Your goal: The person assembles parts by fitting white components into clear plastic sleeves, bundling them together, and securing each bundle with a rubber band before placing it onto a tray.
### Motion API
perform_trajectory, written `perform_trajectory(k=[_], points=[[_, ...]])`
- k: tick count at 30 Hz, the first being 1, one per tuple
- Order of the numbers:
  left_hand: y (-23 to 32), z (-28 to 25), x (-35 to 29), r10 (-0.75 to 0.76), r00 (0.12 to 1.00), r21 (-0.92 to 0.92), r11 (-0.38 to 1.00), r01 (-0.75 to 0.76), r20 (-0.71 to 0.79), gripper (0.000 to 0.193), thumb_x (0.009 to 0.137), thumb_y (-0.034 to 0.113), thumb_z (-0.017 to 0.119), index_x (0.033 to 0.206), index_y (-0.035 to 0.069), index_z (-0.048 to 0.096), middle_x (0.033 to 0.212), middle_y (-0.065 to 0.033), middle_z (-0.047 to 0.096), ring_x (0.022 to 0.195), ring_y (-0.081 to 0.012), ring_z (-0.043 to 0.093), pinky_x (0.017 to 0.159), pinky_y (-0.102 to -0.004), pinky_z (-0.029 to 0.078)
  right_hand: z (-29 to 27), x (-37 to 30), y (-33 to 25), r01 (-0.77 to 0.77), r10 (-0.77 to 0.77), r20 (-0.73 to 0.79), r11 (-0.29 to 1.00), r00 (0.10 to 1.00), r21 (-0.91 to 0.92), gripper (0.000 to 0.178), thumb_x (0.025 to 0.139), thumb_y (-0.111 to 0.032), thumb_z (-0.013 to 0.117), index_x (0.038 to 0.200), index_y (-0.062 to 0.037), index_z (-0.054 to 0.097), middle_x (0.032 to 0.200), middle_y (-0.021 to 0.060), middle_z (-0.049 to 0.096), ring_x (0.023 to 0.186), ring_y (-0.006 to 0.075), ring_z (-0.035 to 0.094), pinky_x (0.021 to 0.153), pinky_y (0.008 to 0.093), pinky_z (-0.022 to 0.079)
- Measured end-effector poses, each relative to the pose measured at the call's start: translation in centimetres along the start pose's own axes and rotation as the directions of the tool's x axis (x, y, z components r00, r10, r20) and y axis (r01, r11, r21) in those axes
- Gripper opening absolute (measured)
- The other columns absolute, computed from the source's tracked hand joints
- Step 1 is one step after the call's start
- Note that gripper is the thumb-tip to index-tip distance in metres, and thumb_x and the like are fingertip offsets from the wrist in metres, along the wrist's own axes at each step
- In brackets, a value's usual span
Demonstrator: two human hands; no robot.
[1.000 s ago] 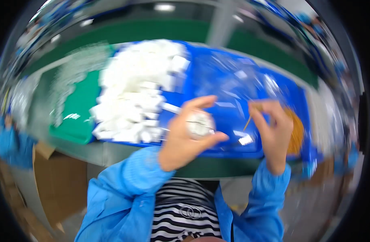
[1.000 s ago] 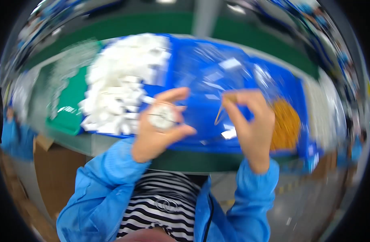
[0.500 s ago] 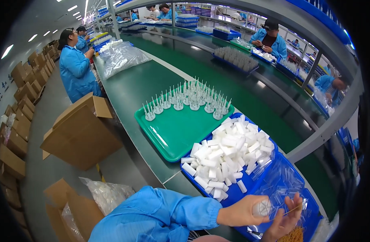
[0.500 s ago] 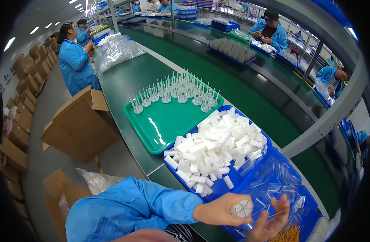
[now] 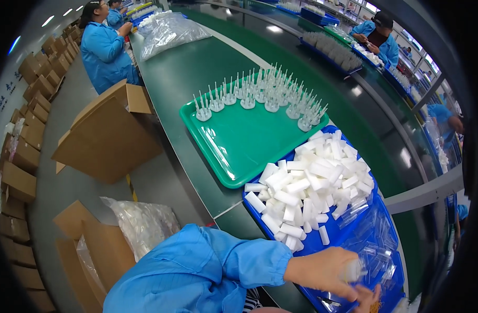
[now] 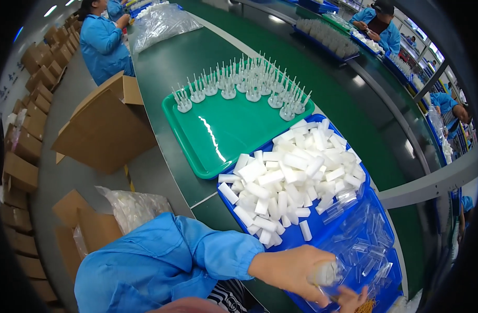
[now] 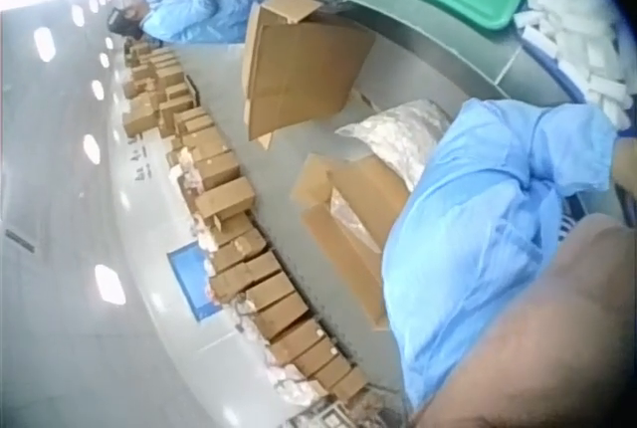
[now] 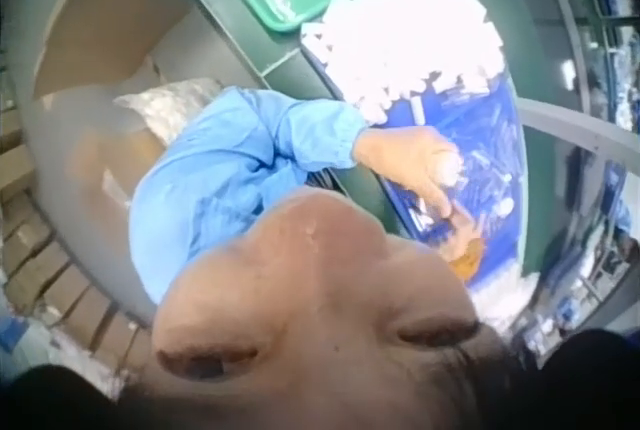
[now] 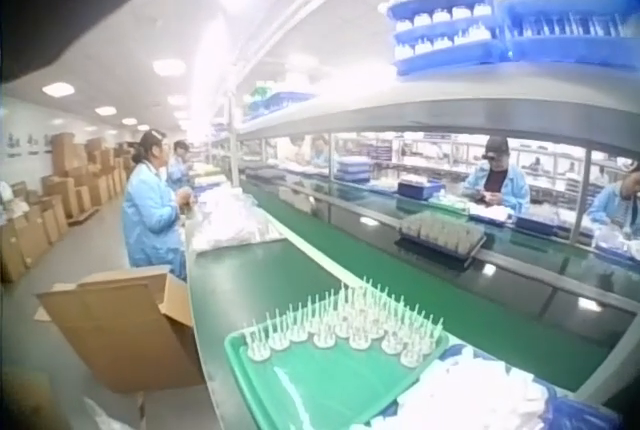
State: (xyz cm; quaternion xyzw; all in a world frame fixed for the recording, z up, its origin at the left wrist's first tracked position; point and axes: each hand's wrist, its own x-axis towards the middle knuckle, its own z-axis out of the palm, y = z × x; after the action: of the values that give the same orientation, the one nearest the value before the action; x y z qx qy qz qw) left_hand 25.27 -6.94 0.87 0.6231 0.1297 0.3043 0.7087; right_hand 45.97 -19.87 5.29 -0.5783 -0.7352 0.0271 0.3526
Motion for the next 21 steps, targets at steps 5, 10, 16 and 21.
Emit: perform_trajectory(k=[5,10,16,21], points=[[1.6,0.8,-0.4,-0.034,0.968,-0.184,0.983,-0.012,-0.247,0.035,0.081,0.023,0.083,0.102,0.005,0.062,0.09,-0.0023,0.064,0.08,-0.0155,0.061,0.071,-0.0298,0.05,0.5,-2.3,-2.8,0.286,0.562,-0.388,0.264,0.731,0.921,0.041,0.098,-0.032,0.052,0.122,-0.0009,0.063,0.105,0.0075,0.072,0.103,0.0229,0.062,0.1,0.0485,0.039],[2.0,5.2,-1.6,0.358,0.931,0.009,0.933,-0.359,0.077,0.037,0.081,0.013,0.078,0.113,0.008,0.061,0.102,-0.0099,0.065,0.097,-0.0262,0.066,0.081,-0.0341,0.051,2.5,-0.8,-4.2,0.06,0.688,-0.477,0.536,0.547,0.842,0.049,0.104,-0.026,0.046,0.14,0.0064,0.046,0.132,0.0203,0.059,0.114,0.0302,0.06,0.102,0.0471,0.042],[0.1,6.4,-4.1,0.106,0.956,0.051,0.991,-0.125,0.274,0.039,0.075,0.011,0.074,0.11,0.009,0.057,0.099,-0.0141,0.066,0.095,-0.0344,0.068,0.076,-0.0389,0.052,3.9,-4.1,-0.7,-0.263,0.597,-0.337,0.697,0.728,0.668,0.069,0.099,-0.037,0.057,0.143,0.0111,0.038,0.138,0.0306,0.051,0.124,0.036,0.055,0.108,0.0459,0.041],[1.1,4.9,-3.8,-0.037,0.99,0.371,0.928,-0.018,0.139,0.077,0.081,0.009,0.072,0.147,0.015,0.033,0.094,-0.0174,0.068,0.078,-0.0364,0.068,0.068,-0.0405,0.053,2.3,-4.8,-5.6,-0.277,0.309,0.0,0.852,0.951,0.445,0.099,0.069,-0.041,0.089,0.142,0.0073,0.043,0.135,0.026,0.055,0.122,0.0362,0.056,0.104,0.0453,0.043]])
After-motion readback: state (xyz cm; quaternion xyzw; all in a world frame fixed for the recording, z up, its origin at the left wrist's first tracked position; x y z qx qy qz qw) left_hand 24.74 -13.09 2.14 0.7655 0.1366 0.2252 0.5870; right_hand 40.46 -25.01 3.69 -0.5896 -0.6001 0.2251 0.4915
